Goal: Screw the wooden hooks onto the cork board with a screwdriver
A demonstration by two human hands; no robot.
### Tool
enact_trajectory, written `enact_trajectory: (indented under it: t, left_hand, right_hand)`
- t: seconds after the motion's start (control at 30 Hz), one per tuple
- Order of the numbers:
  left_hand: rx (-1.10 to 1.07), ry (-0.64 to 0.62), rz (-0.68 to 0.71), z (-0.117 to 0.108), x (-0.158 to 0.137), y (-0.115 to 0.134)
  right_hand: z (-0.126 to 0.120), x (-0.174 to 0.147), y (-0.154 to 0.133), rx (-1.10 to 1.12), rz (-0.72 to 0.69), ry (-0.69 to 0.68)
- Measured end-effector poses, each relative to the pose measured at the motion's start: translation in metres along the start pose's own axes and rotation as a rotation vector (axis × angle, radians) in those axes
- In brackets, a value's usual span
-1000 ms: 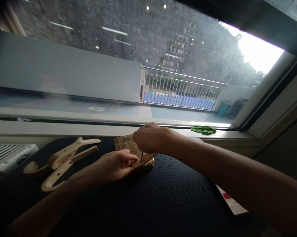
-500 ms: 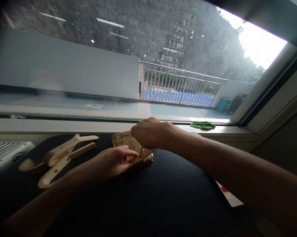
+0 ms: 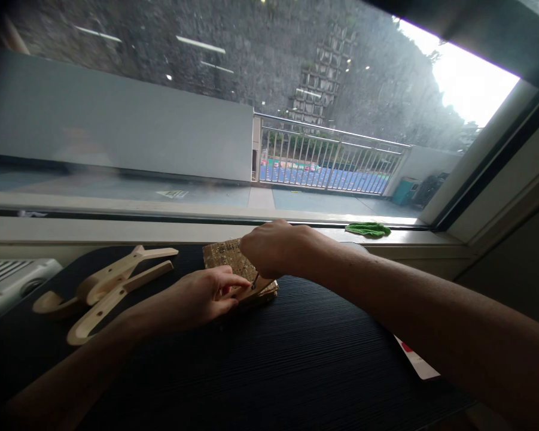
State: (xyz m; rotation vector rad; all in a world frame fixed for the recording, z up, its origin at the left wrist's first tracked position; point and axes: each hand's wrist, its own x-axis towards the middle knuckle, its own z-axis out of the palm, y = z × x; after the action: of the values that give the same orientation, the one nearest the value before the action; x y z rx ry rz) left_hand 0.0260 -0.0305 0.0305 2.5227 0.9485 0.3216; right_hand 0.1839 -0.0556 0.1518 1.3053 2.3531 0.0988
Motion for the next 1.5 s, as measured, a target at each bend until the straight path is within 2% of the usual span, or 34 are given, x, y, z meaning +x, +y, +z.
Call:
enact_trajectory:
  t: [0.17,0.53,0.77,1.0,1.23,1.5]
  left_hand:
    - [-0.031,0.008,-0.017,0.002,0.001,-0.002]
    - [-0.057,0.006,0.008,-0.001,-0.001,0.001]
    - [-0.048,-0.001,0.0,-0.003,-0.001,0.0]
    - [-0.023,0.017,0.033,-0.002,0.001,-0.002]
    - [-0.031,0.0,0.019,-0.002,0.0,-0.003]
    - [-0.024,-0.011,0.011,-0.003,0.0,-0.003]
  right_hand:
    - [0.0,0.003,0.0,-0.042,-0.065,0.089]
    - [-0.004,0.009,-0.004,-0.052,-0.044,0.021]
    - [-0.004,0.004,-0.005,0.023,0.009,-0.004]
    - [-0.001,0.009,-0.002,-0.017,-0.085,0.084]
    - [-0.002,0.015,0.004,-0.012,-0.072,-0.022]
    - [-0.001,0.01,0.005,0.101,0.054,-0.094]
